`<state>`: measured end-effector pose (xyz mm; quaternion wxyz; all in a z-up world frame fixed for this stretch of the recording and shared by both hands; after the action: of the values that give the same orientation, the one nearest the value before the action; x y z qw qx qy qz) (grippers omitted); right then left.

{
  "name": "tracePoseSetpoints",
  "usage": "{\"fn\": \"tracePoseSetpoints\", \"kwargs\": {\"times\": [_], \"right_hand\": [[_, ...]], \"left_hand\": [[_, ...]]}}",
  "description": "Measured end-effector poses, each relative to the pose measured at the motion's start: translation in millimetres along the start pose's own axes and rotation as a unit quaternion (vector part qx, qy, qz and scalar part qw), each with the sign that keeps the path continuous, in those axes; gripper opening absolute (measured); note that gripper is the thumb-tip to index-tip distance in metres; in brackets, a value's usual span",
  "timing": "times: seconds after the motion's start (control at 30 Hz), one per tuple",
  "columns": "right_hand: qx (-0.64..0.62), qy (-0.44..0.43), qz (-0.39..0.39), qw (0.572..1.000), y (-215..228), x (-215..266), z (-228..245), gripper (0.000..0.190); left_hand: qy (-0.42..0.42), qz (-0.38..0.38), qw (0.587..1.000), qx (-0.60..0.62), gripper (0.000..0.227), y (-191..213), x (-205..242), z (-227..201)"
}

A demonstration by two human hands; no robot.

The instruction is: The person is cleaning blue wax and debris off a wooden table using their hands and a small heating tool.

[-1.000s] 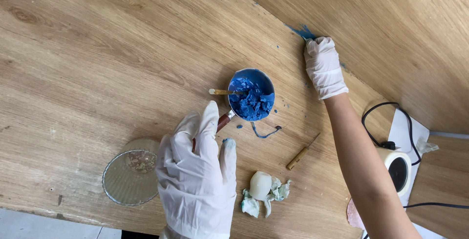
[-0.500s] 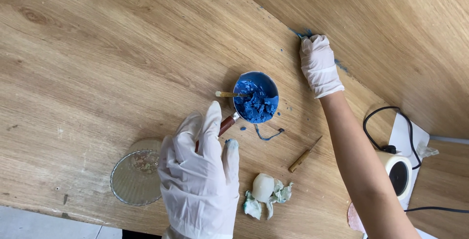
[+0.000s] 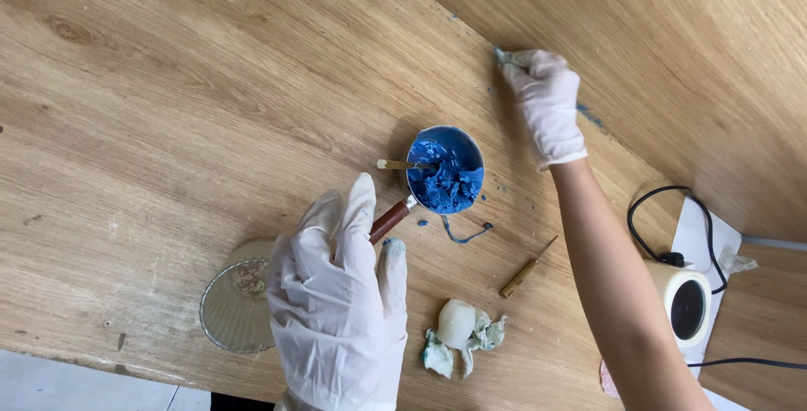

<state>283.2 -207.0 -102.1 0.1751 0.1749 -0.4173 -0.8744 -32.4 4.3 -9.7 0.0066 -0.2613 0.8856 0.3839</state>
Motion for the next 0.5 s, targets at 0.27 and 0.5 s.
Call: {"fn": "tracePoseSetpoints", "kwargs": {"times": [0.27,0.5], "right_hand": [[-0.408,-0.217,-0.064,0.884,55.0,98.4,38.6,0.012],[-0.059,-0.148,-0.051,0.986,20.7,157.4,104.5,0.014]], "left_hand": [[0.045,0.083,0.995,-0.013,0.073,-20.0,-1.9,-1.7],[0.014,0.173,0.974,-0.145,0.083,-65.8,-5.3,-0.8]]}}
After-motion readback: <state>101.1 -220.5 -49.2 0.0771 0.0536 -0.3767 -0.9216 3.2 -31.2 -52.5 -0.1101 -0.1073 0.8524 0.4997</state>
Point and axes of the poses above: each hand's wrist, its own x-axis away from the middle knuckle, its own y-axis out of the back of the hand, z = x × y, the point moved 1 cm from there along -x, towards the middle knuckle, and after that the axes turned 6 degrees about -y, right-handed, at the moved point
